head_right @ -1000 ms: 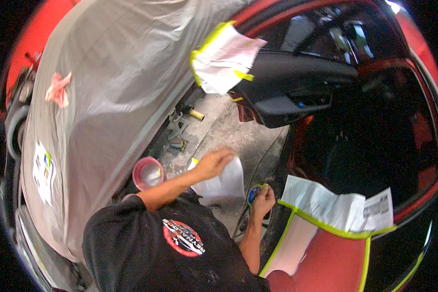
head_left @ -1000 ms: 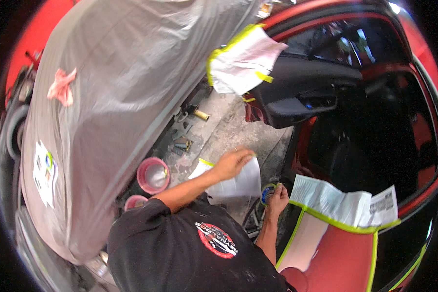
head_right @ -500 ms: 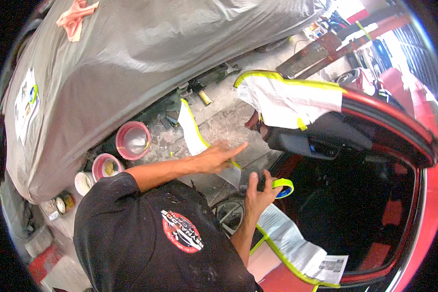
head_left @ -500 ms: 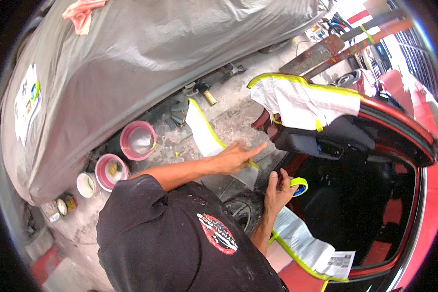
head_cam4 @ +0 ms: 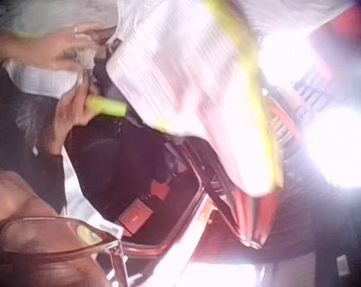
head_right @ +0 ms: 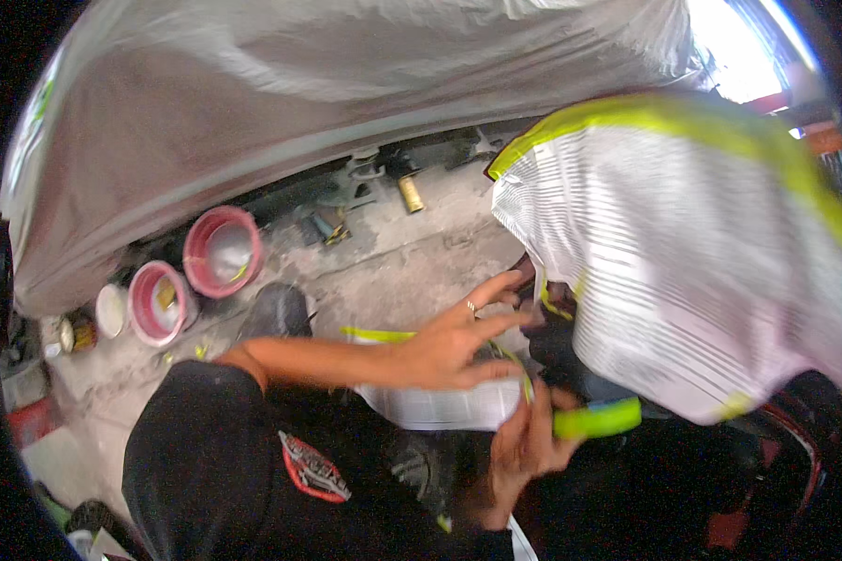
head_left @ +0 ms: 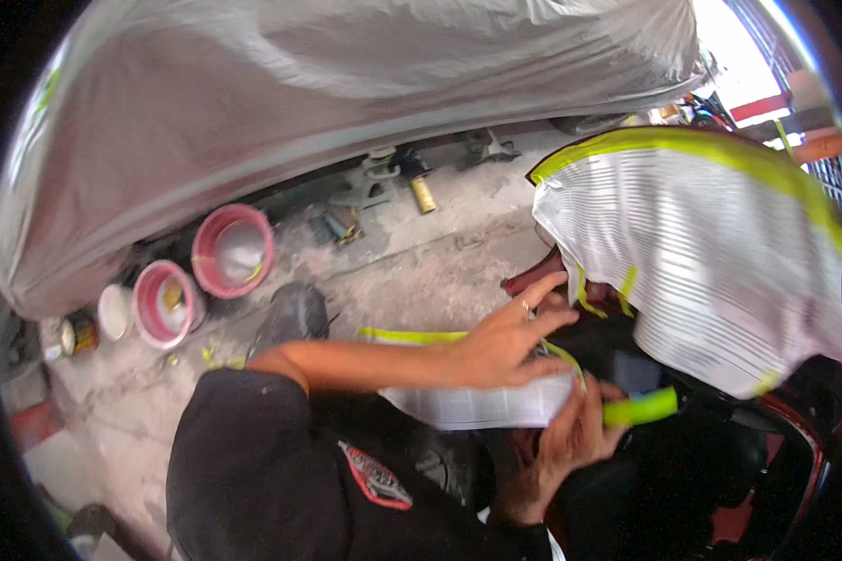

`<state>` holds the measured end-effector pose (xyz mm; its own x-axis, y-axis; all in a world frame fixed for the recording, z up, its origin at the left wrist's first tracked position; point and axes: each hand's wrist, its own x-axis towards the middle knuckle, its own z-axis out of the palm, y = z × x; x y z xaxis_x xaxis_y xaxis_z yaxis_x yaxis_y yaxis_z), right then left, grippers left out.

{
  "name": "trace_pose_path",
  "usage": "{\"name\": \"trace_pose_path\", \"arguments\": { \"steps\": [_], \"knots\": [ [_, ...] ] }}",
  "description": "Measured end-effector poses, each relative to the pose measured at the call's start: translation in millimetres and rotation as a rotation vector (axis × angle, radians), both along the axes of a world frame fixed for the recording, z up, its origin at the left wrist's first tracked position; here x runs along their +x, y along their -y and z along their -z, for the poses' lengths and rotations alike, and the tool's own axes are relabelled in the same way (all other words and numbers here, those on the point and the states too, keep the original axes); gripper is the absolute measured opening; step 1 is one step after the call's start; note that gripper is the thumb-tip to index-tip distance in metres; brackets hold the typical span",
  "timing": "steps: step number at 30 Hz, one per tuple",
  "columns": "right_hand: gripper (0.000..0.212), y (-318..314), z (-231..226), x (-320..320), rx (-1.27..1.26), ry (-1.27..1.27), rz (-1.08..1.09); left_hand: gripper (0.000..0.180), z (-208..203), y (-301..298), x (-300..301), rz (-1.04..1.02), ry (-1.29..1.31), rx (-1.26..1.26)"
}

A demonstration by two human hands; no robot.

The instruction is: The person applies newspaper and bright green masking tape to the exterior of a red car. They cover the rear window, door frame, and door panel, smoothing the paper and securing it with tape to protect the paint during a workshop process.

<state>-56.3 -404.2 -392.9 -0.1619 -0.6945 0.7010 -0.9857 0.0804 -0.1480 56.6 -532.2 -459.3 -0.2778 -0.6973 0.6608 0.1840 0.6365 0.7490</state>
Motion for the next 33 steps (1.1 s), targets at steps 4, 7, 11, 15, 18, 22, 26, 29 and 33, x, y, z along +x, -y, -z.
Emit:
{"name": "trace_pose_path", "arguments": {
  "steps": [4, 7, 11, 15, 18, 22, 26, 29, 33],
  "knots": [
    [0.019, 1, 66, -44, -0.105, -0.501, 0.024, 0.052, 129, -5, -46, 0.062, -0.056, 0.023],
    [0.018, 13, 104, -53, -0.036, -0.919, 0.052, 0.049, 222, -5, -93, 0.112, -0.308, -0.003],
    [0.037, 55, 157, -43, 0.137, -1.176, 0.003, 0.048, 295, 10, -140, 0.071, -0.562, 0.085],
    [0.038, 102, 166, -44, 0.032, -1.175, -0.158, 0.043, 301, 38, -143, 0.234, -0.518, 0.289],
    [0.037, 134, 130, -26, 0.106, -1.257, -0.122, 0.039, 262, 62, -153, 0.355, -0.879, 0.634],
    [0.04, 144, 126, -43, 0.151, -1.248, -0.004, 0.026, 264, 79, -209, -0.014, -0.809, 0.456],
    [0.038, 141, 132, -50, 0.171, -1.243, 0.085, 0.02, 260, 82, -230, 0.041, -0.717, 0.458],
    [0.035, 154, 132, -46, 0.224, -1.324, 0.176, 0.021, 255, 89, -236, -0.009, -0.722, 0.403],
    [0.031, 158, 125, -54, 0.198, -1.392, 0.089, 0.021, 251, 83, -232, 0.028, -0.768, 0.44]
  ]
}}
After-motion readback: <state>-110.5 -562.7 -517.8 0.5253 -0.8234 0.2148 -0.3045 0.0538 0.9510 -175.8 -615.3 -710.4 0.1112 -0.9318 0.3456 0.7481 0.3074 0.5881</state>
